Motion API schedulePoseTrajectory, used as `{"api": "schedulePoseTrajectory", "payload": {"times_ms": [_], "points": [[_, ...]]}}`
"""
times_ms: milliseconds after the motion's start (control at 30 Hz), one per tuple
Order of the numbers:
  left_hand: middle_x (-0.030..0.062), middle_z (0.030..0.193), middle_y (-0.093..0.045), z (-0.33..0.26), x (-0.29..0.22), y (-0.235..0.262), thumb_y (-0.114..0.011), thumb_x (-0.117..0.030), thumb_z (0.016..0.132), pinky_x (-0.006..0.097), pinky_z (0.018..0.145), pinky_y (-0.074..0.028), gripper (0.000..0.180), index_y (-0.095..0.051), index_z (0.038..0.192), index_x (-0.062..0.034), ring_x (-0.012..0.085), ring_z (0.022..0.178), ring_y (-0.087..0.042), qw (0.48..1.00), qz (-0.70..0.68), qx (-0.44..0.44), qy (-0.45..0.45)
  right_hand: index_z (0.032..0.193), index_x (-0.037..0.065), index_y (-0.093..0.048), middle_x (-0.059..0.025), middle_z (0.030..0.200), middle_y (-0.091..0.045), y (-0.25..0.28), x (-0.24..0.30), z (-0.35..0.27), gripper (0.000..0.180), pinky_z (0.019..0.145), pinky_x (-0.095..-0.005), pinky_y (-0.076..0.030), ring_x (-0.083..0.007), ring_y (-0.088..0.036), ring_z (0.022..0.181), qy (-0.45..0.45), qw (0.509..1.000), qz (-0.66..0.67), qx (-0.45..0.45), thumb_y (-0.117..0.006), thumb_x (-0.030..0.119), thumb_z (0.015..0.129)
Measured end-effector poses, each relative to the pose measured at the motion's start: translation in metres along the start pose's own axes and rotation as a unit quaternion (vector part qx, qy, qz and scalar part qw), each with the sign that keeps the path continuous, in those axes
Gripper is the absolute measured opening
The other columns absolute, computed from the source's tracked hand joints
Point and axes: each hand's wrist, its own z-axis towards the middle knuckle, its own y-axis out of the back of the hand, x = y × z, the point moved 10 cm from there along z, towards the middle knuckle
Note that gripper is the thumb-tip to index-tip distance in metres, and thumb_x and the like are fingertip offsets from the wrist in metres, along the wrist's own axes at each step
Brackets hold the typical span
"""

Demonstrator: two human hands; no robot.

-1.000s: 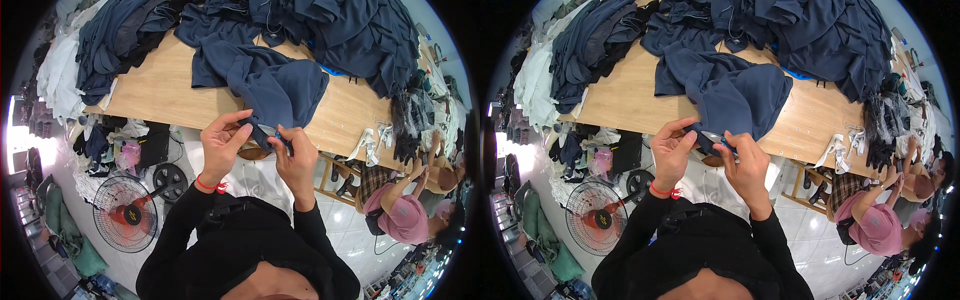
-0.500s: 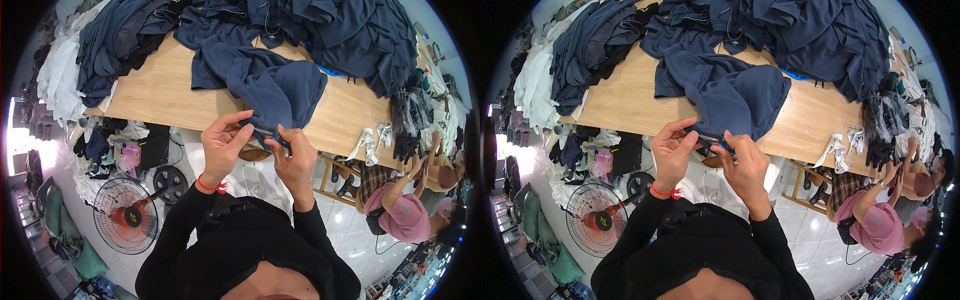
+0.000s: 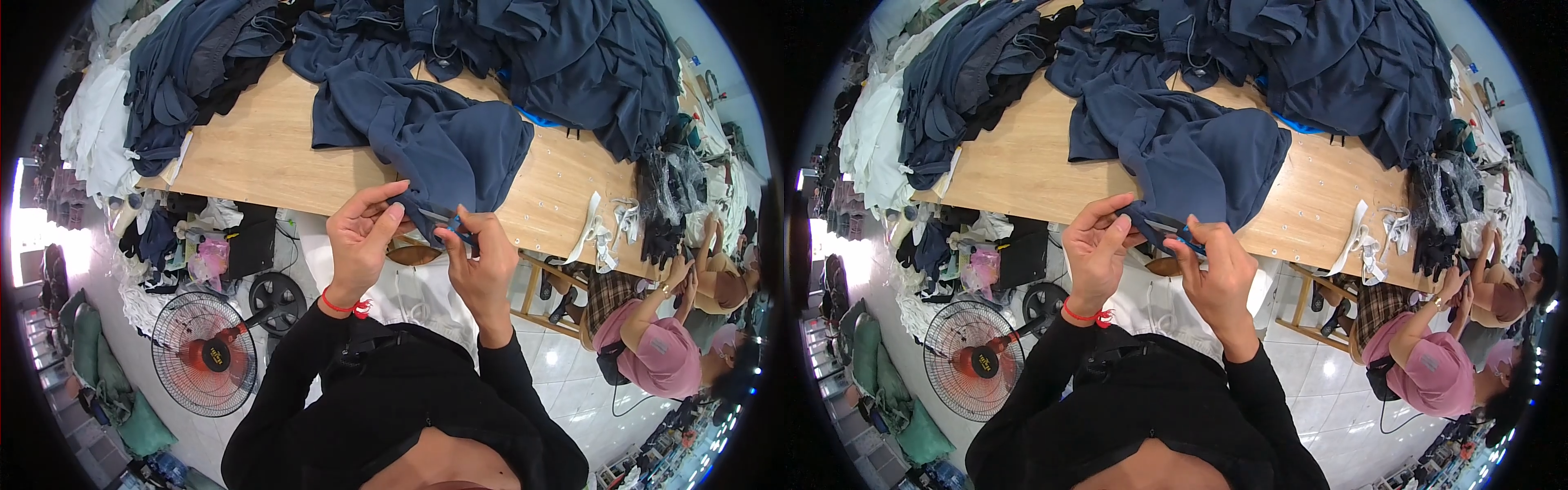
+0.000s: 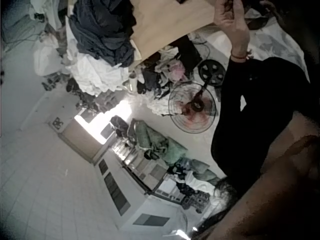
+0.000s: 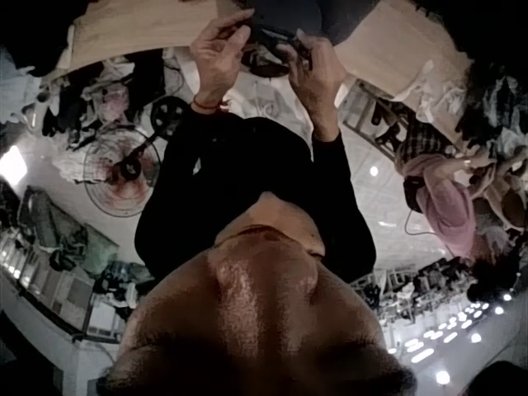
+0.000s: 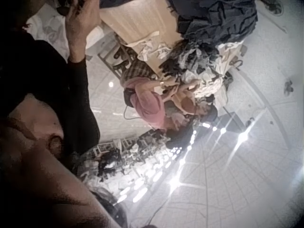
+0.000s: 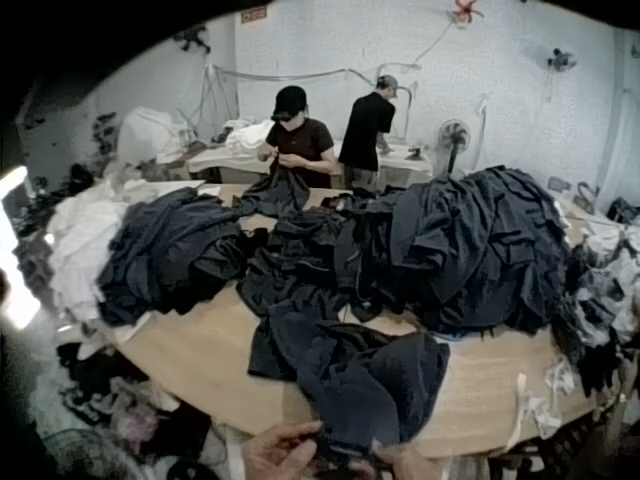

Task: Trimming loose threads from pairs of blue athletic shorts using a small pair of snips.

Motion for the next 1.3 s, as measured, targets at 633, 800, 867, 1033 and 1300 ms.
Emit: {"api": "schedulePoseTrajectory", "payload": {"times_ms": [633,800,867,1033,1300], "points": [[0.0116,0.11,-0.078,0.019,0.02,0.161,-0.07,0.012,0.094,0.025,0.092,-0.059,0.038,-0.073,0.132,0.0061,0.0128,0.1,-0.075,0.934,0.304,-0.188,-0.007,0.126,0.009,-0.075,-0.0133,0.124,-0.066,0.115,-0.295,-0.057,0.046,0.099,-0.0578,-0.046,-0.0391,-0.058,0.118,-0.251,0.862,-0.424,-0.12,-0.081,0.042,0.094],[0.0086,0.091,-0.079,-0.001,0.036,0.216,-0.077,0.004,0.091,0.023,0.071,-0.055,0.025,-0.078,0.116,0.0061,0.0111,0.077,-0.072,0.896,0.375,-0.239,0.008,0.114,0.008,-0.076,-0.0137,0.105,-0.073,0.08,-0.239,-0.037,0.031,0.088,-0.0472,-0.051,-0.033,-0.068,0.098,-0.179,0.94,-0.271,-0.105,-0.078,0.034,0.098],[0.0077,0.087,-0.076,-0.003,0.039,0.223,-0.076,0.002,0.091,0.023,0.073,-0.055,0.016,-0.077,0.107,0.0044,0.0111,0.076,-0.07,0.841,0.482,-0.244,0.017,0.097,0.002,-0.076,-0.0163,0.077,-0.071,0.014,-0.195,-0.051,0.02,0.066,-0.0399,-0.053,-0.03,-0.069,0.069,-0.256,0.959,-0.117,0.032,-0.075,0.022,0.1],[-0.001,0.078,-0.061,0.004,0.008,0.159,-0.069,0.003,0.096,0.021,0.067,-0.044,0.014,-0.061,0.086,0.0006,0.0052,0.07,-0.055,0.881,0.425,-0.185,-0.099,0.108,-0.002,-0.073,-0.0167,0.095,-0.078,-0.105,-0.111,-0.123,0.029,0.072,-0.0382,-0.058,-0.0279,-0.074,0.078,-0.279,0.919,0.15,0.236,-0.084,0.02,0.093],[-0.006,0.084,-0.053,0.008,0.016,0.031,-0.063,0.0,0.105,0.021,0.059,-0.036,0.02,-0.052,0.09,-0.0063,0.0,0.071,-0.044,0.996,-0.013,-0.066,0.049,0.116,0.003,-0.06,-0.0103,0.096,-0.067,-0.088,-0.068,-0.08,0.053,0.071,-0.0339,-0.054,-0.022,-0.069,0.087,-0.166,0.977,0.125,0.058,-0.096,0.017,0.08]]}}
